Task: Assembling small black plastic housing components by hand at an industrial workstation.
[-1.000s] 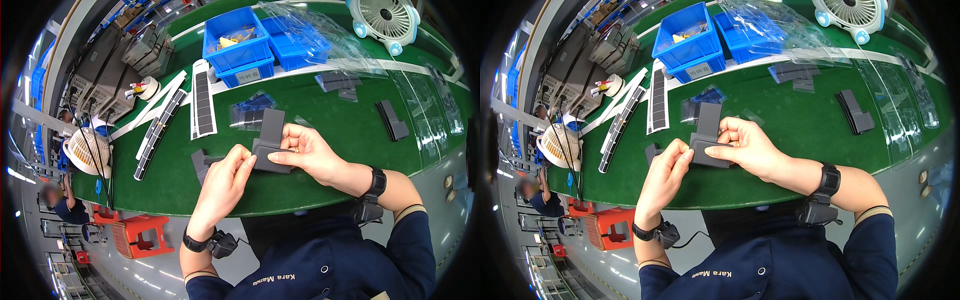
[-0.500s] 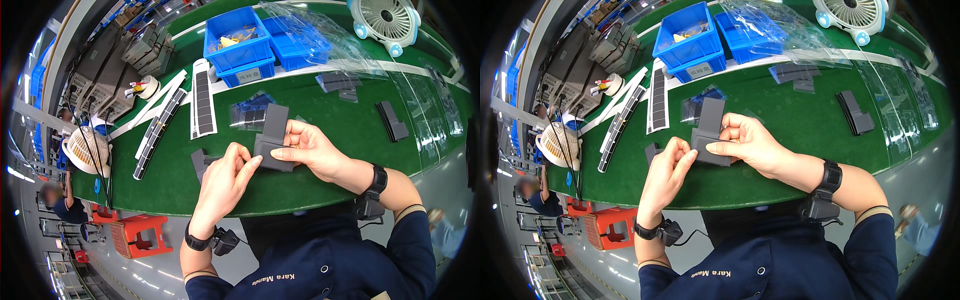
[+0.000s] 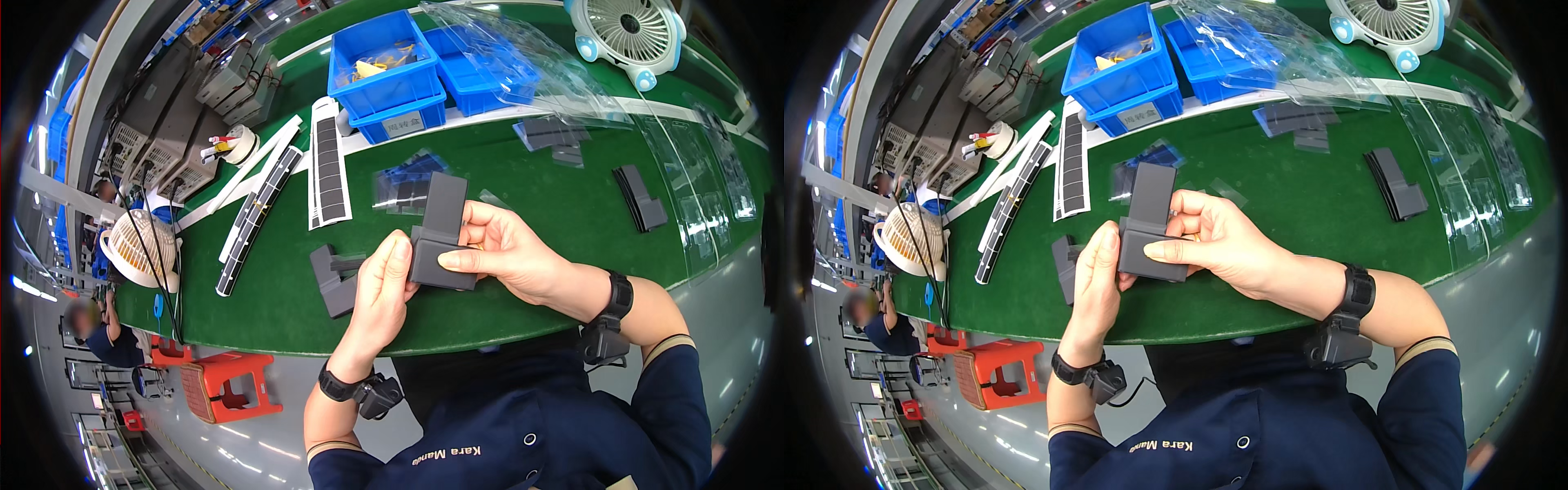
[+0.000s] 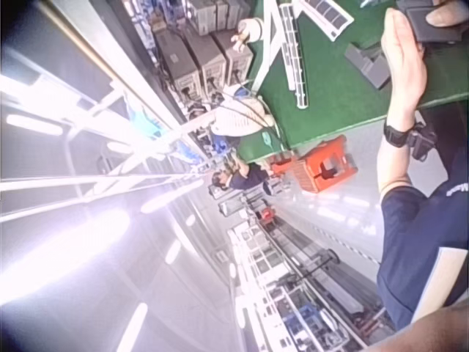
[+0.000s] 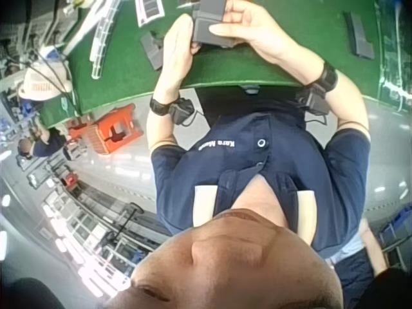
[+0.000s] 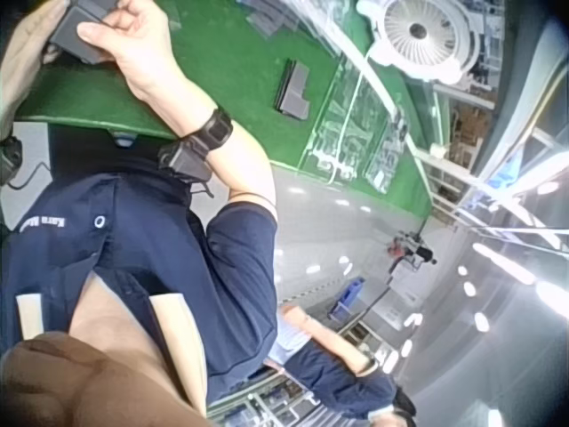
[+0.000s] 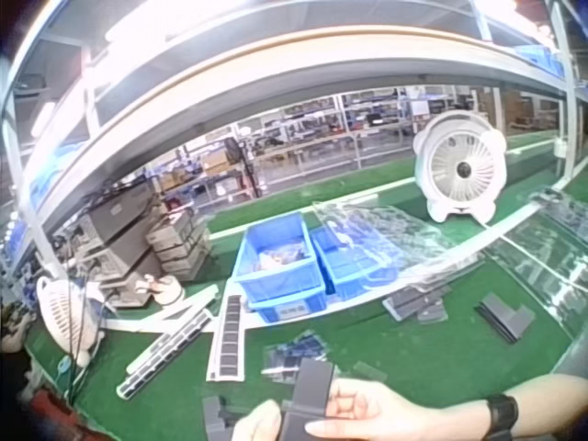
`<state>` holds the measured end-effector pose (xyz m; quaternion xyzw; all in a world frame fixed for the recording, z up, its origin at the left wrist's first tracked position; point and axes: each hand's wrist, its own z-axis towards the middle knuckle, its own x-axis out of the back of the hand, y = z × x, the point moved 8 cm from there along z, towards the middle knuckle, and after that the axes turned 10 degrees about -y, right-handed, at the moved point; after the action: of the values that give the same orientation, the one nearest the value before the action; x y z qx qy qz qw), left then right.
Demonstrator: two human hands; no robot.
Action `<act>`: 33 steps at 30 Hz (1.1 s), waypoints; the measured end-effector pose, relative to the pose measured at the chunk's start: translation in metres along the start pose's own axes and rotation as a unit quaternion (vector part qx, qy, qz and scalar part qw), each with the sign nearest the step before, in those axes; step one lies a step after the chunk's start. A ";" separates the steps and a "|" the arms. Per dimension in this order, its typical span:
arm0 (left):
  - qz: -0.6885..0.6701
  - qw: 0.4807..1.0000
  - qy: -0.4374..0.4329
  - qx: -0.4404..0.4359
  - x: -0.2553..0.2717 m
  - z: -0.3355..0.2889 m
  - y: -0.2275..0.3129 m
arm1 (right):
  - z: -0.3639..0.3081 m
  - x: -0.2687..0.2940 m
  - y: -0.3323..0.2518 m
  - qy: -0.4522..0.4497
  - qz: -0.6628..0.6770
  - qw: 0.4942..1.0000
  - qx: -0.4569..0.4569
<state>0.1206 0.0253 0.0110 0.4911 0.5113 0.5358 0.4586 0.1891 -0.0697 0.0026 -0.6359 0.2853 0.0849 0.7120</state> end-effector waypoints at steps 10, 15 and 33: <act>-0.243 0.970 -0.028 -0.002 -0.019 0.002 -0.015 | 0.000 -0.001 0.002 -0.018 0.014 1.000 0.017; -0.268 0.963 -0.014 0.006 -0.021 0.000 -0.017 | 0.000 -0.005 0.002 -0.029 0.031 0.999 0.012; 0.337 0.903 0.215 -0.157 0.005 -0.026 0.053 | -0.001 0.009 0.002 0.051 -0.025 0.998 0.042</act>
<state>0.0945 0.0243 0.0642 0.4288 0.3102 0.8243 0.2009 0.1948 -0.0725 -0.0041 -0.6162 0.3086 0.0224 0.7243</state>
